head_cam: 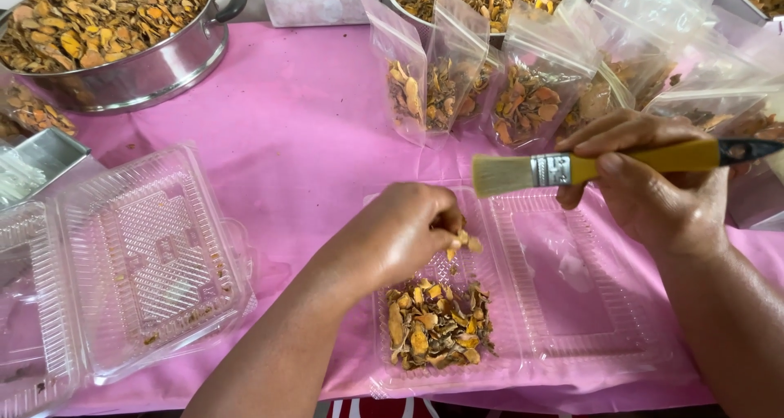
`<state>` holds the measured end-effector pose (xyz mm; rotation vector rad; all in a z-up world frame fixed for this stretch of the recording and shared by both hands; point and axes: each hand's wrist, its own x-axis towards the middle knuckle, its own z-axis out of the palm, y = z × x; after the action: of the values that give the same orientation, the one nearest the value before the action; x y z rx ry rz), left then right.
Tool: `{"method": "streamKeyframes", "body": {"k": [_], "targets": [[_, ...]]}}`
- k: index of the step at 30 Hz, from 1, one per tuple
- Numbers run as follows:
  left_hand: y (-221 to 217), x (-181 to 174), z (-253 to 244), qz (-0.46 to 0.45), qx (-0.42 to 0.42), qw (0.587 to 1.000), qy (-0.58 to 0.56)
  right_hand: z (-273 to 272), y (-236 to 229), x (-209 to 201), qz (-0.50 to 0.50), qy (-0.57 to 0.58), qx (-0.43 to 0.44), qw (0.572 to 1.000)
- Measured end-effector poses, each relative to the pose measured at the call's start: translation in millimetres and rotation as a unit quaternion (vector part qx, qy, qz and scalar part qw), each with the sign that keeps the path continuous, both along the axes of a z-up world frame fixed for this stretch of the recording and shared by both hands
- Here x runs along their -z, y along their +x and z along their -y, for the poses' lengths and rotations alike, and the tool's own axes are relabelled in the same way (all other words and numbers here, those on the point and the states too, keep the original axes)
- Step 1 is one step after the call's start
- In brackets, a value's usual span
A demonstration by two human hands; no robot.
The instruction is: Manually sorting dried tea pieces and packaging them into small plastic bags on a table.
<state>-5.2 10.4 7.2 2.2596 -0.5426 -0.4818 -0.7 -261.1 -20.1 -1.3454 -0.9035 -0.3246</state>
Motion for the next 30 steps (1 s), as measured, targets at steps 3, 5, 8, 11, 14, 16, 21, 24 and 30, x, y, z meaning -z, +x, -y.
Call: {"method": "streamKeyframes", "body": {"k": [3,5,8,11,14,16,21,24,30], "targets": [[7,-16,2,-0.044,-0.062,0.997,-0.001,-4,-5,3,0.028,-0.022,0.016,0.999],[18,-3,-1,-0.047,-0.073,0.994,-0.061,0,0,7,0.047,-0.074,0.001,0.996],[29,9,-2,-0.063,-0.098,0.984,-0.138,1,-2,0,0.083,-0.161,0.01,0.983],[35,12,-3,-0.101,-0.116,0.965,-0.214,9,8,6,0.088,-0.126,-0.012,0.988],[42,22,-3,-0.13,-0.125,0.934,-0.309,-2,4,2,-0.017,0.005,-0.021,1.0],[44,24,-2,-0.132,-0.132,0.919,-0.349,-9,2,-1,-0.107,0.068,0.016,0.992],[36,8,-4,-0.085,-0.166,0.923,-0.337,-14,-1,0,-0.054,-0.03,-0.15,0.987],[38,13,-2,-0.091,-0.161,0.926,-0.328,-12,-3,0,-0.025,-0.107,-0.026,0.994],[27,5,2,-0.033,-0.141,0.962,-0.23,14,21,20,-0.067,-0.026,0.087,0.994]]}}
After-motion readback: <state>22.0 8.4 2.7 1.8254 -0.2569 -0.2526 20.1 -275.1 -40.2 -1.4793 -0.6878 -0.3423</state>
